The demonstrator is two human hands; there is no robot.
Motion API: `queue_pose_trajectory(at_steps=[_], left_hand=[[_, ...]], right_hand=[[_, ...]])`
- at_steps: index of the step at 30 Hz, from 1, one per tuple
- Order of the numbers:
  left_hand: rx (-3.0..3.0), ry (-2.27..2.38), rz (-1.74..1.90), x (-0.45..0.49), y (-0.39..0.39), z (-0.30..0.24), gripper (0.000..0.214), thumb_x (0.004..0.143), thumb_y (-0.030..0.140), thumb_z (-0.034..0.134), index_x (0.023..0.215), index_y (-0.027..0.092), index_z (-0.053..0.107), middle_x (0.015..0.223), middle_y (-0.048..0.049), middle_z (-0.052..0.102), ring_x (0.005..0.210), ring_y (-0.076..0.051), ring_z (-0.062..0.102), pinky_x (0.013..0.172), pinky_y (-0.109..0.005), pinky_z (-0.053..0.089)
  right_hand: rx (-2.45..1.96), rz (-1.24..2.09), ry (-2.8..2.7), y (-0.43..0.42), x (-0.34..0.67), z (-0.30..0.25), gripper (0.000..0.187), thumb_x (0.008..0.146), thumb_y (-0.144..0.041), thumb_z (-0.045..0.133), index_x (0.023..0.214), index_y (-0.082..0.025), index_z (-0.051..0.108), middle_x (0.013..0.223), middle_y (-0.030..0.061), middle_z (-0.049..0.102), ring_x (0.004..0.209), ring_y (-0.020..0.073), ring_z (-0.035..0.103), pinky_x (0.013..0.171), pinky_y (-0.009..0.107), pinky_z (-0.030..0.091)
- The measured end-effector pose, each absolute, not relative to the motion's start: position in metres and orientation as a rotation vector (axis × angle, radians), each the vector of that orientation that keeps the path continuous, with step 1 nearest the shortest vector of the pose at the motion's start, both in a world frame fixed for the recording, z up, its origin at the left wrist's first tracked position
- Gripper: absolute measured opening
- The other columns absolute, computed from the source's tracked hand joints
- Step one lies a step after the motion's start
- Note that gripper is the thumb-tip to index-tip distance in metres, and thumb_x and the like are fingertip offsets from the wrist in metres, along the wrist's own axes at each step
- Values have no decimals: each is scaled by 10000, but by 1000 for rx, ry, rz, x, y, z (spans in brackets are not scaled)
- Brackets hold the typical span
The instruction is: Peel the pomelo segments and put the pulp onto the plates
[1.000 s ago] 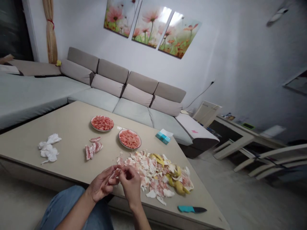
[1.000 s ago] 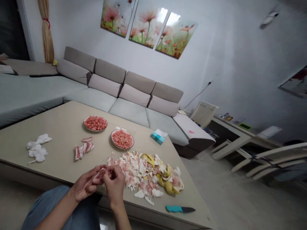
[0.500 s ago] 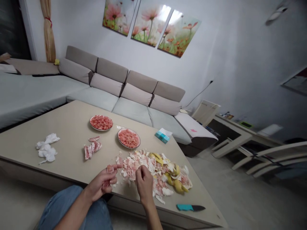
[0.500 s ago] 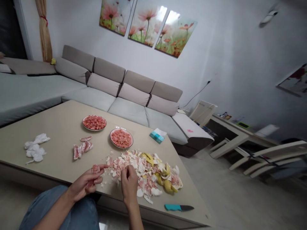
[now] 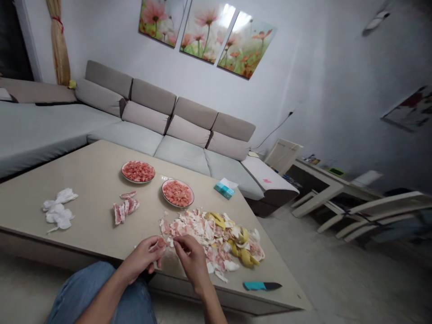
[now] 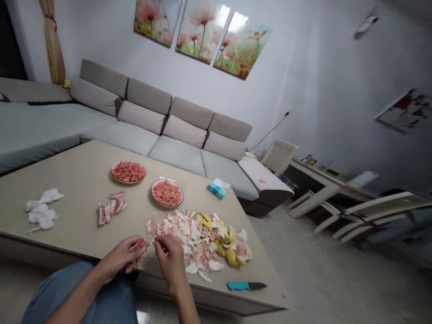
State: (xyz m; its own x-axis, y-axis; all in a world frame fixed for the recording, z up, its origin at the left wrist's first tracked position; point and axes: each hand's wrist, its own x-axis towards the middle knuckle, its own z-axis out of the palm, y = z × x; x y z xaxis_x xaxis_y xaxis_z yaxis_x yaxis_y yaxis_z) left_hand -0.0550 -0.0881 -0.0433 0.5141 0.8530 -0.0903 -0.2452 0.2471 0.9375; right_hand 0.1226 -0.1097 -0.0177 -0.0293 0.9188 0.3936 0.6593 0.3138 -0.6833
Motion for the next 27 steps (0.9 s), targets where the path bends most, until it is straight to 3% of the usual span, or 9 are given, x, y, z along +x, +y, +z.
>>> queue_pose_trajectory(at_steps=[6,10,16,22,27], left_hand=[[1078,768,955,-53,-82,-49,368,711,436,734,893,122,676,582,15,572,433,-89,468,359,-162,326],[1090,802,1018,-50,-83,-53,321,680,372,764,873,125,696,735,-20,603,515,-122,557,340,-162,329],[1232,871,1013,-49,-83,-59,246,733,332,708,882,139,737,835,-36,558,497,-119,558,311,-176,296],[1416,871,1103,-50,-82,-61,119,760,249,676,723,168,755,738,-41,562,650,-168,575,527,-222,452],[1287,864,1043,-47,-84,-57,240,775,346,663,935,171,702,867,-72,625,654,-176,604,419,-192,413]], right_hand=[[-1316,355,-1796,-112,103,-14,152,859,-206,582,871,-217,733,770,33,700,634,147,624,573,233,484],[-1372,293,-1822,-110,101,-20,168,856,-187,579,895,-224,739,802,47,705,688,168,647,613,244,492],[-1479,199,-1931,-111,96,-17,195,850,-134,543,842,-206,724,775,57,697,704,178,653,647,238,466],[-1582,82,-1983,-109,93,-21,203,845,-169,529,729,-190,694,704,70,670,622,178,620,574,237,390],[-1595,137,-1917,-105,98,-22,134,787,-142,562,699,-171,659,673,53,649,601,164,586,559,230,363]])
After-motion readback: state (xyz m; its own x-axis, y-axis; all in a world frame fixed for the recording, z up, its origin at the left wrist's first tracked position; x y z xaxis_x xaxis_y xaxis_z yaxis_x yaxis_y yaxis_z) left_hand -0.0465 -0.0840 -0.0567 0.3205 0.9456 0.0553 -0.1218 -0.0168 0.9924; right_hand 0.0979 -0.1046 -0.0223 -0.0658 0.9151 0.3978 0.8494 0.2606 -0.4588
